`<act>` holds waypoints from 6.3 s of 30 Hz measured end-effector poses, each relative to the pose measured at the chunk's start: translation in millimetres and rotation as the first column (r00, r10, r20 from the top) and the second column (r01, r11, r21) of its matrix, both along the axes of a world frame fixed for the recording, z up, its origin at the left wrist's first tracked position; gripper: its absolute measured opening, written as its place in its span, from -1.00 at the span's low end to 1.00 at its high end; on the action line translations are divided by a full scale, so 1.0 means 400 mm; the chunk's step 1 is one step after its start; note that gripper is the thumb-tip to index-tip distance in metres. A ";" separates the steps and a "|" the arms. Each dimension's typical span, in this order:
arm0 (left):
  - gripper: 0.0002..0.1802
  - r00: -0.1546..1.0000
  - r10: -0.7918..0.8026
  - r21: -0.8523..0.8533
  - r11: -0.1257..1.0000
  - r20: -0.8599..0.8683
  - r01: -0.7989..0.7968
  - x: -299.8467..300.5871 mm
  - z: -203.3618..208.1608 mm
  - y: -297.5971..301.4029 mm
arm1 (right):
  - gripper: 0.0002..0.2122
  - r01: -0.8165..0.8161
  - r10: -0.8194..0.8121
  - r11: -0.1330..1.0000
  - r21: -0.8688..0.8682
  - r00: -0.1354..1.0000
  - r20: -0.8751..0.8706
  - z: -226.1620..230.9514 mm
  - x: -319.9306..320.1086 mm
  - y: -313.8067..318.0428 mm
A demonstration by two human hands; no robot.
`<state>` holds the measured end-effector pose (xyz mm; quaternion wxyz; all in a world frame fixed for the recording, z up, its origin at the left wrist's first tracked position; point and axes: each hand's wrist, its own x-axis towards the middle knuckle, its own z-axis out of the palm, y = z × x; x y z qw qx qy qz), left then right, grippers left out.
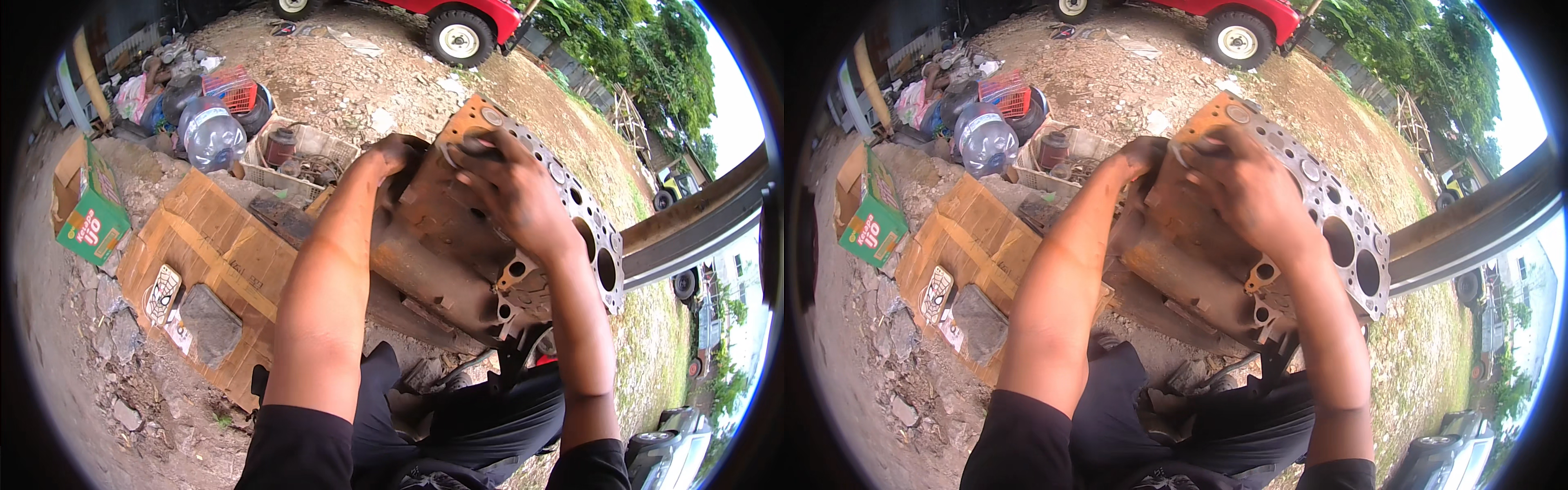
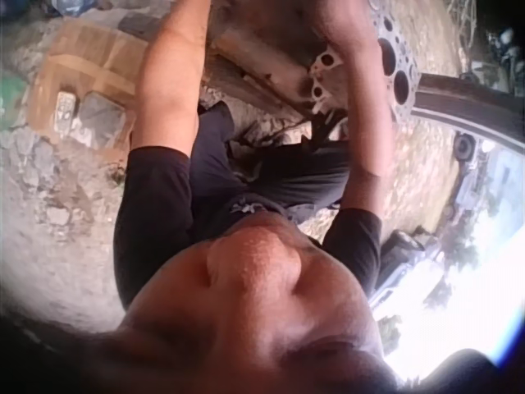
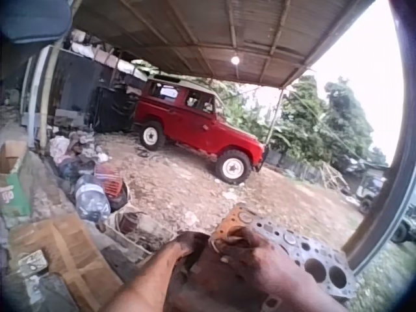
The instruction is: The person scrubs the top surface of a metal engine block using a red abrasive pad and a dark cloth. They repeatedly wipe and rub the flat areas around the cylinder openings and bolt holes.
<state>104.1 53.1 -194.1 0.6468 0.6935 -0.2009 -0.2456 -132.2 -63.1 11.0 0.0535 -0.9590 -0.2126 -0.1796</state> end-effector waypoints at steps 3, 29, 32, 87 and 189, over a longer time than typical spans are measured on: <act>-0.70 0.994 -0.075 -0.103 0.992 -0.082 0.067 -0.046 0.014 -0.017 | -0.67 0.042 -0.044 0.998 -0.039 0.998 -0.048 -0.001 0.041 0.000; -0.59 0.987 -0.116 -0.110 0.989 -0.109 0.104 -0.016 0.002 0.006 | -0.77 -0.067 0.053 0.980 0.185 0.996 0.076 -0.003 0.038 -0.044; -0.56 0.974 -0.225 -0.045 0.974 -0.026 0.224 -0.060 0.058 0.010 | -0.73 0.090 -0.127 0.916 0.391 0.990 0.069 0.026 -0.050 -0.105; -0.57 0.990 -0.043 -0.064 0.997 -0.135 0.035 -0.054 0.056 0.001 | -0.73 0.030 -0.041 0.995 -0.093 0.992 -0.121 0.034 -0.054 -0.151; -0.49 0.968 -0.044 -0.099 0.993 0.246 0.070 -0.024 0.286 -0.106 | -0.66 0.132 -0.126 0.991 0.036 0.981 -0.150 0.021 -0.098 -0.123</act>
